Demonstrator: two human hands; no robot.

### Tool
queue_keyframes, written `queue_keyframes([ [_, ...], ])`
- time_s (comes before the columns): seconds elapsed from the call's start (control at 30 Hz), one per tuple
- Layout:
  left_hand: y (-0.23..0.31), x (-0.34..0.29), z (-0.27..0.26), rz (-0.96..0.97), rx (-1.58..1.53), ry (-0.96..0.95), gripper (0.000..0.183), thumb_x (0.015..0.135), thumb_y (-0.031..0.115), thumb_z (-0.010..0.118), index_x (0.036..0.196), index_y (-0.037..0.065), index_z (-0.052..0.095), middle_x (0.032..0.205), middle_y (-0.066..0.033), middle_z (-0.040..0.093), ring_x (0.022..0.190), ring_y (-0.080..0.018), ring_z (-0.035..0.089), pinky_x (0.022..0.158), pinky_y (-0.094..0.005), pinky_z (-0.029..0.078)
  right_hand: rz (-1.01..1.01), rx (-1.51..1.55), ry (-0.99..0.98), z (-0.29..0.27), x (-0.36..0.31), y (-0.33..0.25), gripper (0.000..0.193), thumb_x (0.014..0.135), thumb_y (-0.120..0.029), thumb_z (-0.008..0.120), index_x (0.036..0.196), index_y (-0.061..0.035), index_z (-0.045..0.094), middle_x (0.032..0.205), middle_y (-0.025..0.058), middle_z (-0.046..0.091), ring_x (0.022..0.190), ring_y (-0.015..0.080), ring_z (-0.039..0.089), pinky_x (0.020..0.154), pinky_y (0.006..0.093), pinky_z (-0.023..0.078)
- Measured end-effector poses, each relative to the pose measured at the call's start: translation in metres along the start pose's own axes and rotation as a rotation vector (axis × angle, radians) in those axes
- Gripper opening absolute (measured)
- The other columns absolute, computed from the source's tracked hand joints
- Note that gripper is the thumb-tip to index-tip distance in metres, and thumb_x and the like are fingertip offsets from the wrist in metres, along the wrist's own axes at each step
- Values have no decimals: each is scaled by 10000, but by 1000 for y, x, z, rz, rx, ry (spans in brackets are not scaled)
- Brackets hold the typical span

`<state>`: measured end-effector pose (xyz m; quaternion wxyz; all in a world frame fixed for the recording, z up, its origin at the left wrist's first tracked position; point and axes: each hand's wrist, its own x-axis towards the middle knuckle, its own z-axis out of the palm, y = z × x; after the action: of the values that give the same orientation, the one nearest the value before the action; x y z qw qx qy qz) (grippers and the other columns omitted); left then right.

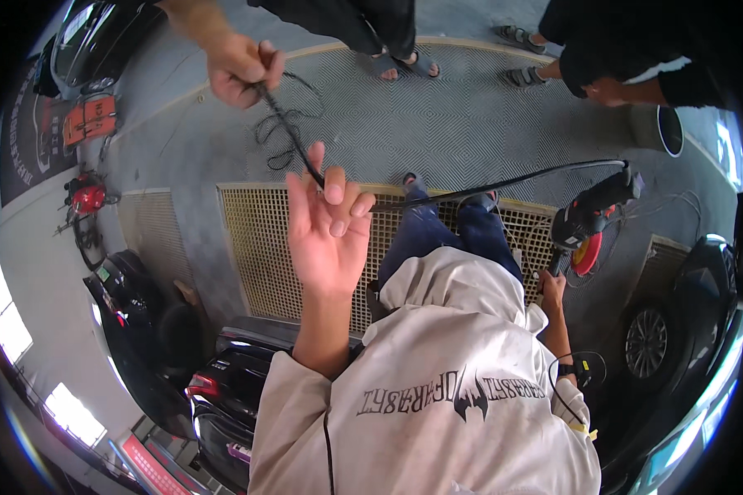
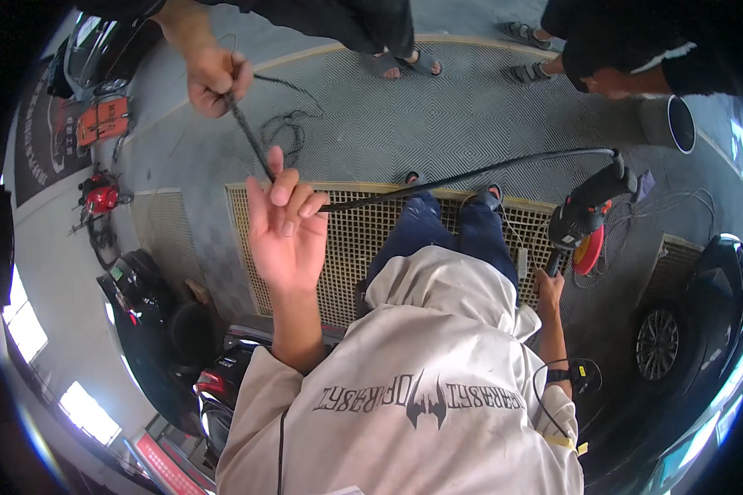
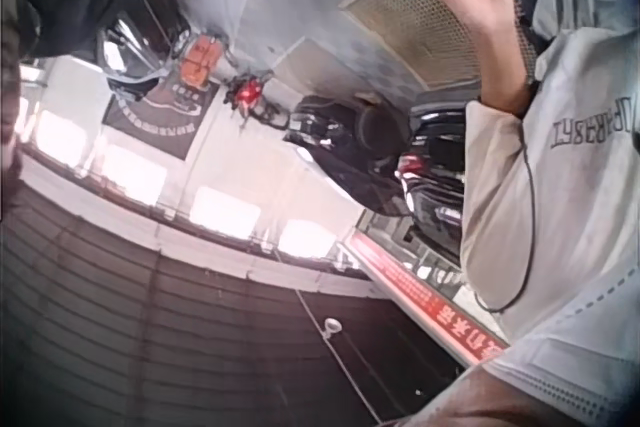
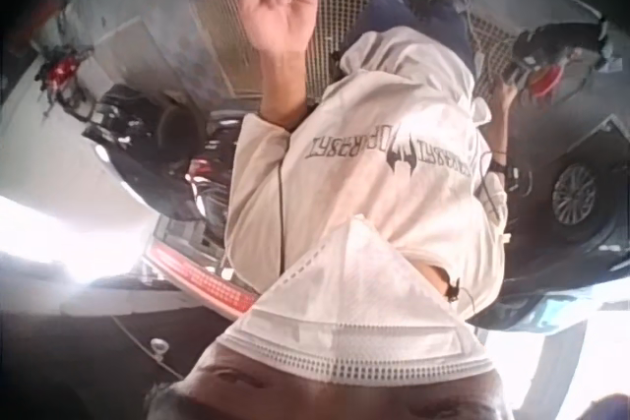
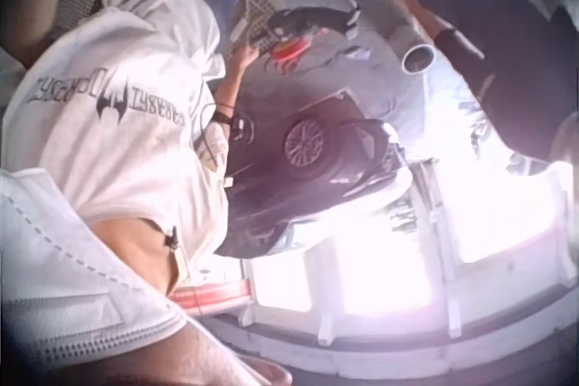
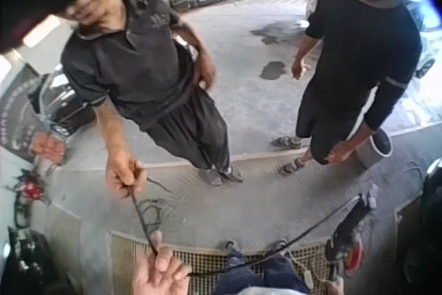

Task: Repairing a damaged power cord of a polishing machine using electrical tape.

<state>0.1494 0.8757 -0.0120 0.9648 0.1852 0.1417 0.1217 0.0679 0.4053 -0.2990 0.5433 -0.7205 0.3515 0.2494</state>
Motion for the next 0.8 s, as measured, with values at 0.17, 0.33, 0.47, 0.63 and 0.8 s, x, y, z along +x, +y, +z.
queue_keyframes([
  [0.17,-1,13,-12,61,106,70,333,1050,242,332,1296,88,495,650,24,391,509,-54,307,529,-212,338,63,-88,-69,-8,3,12,150,774,-92,649,766,-70,501,551,-15,486,415,80,436,390,249,342],
  [0.33,-19,13,-10,7,148,61,301,1048,237,338,1247,94,514,630,30,369,491,-53,285,509,-219,318,53,-62,-96,-1,2,23,140,775,-93,644,760,-63,508,541,-7,490,406,92,442,389,257,362],
  [0.47,-34,10,-10,-44,134,94,274,1045,227,346,1219,100,516,619,32,363,485,-54,263,510,-217,314,101,-54,-75,4,0,27,134,759,-100,653,744,-73,522,564,-11,502,427,93,452,399,265,363],
  [0.63,-51,3,-9,-167,194,84,227,1047,225,329,1164,105,482,629,27,399,479,-51,275,529,-218,323,47,-168,7,7,2,46,153,737,-129,675,712,-60,540,596,1,544,484,94,486,447,269,379],
  [0.8,-60,-3,-14,-242,212,-17,213,1031,296,398,1137,132,484,675,14,467,564,-68,380,610,-249,377,62,-251,76,12,2,53,166,734,-151,682,740,-35,562,633,16,570,526,110,511,488,289,410],
])
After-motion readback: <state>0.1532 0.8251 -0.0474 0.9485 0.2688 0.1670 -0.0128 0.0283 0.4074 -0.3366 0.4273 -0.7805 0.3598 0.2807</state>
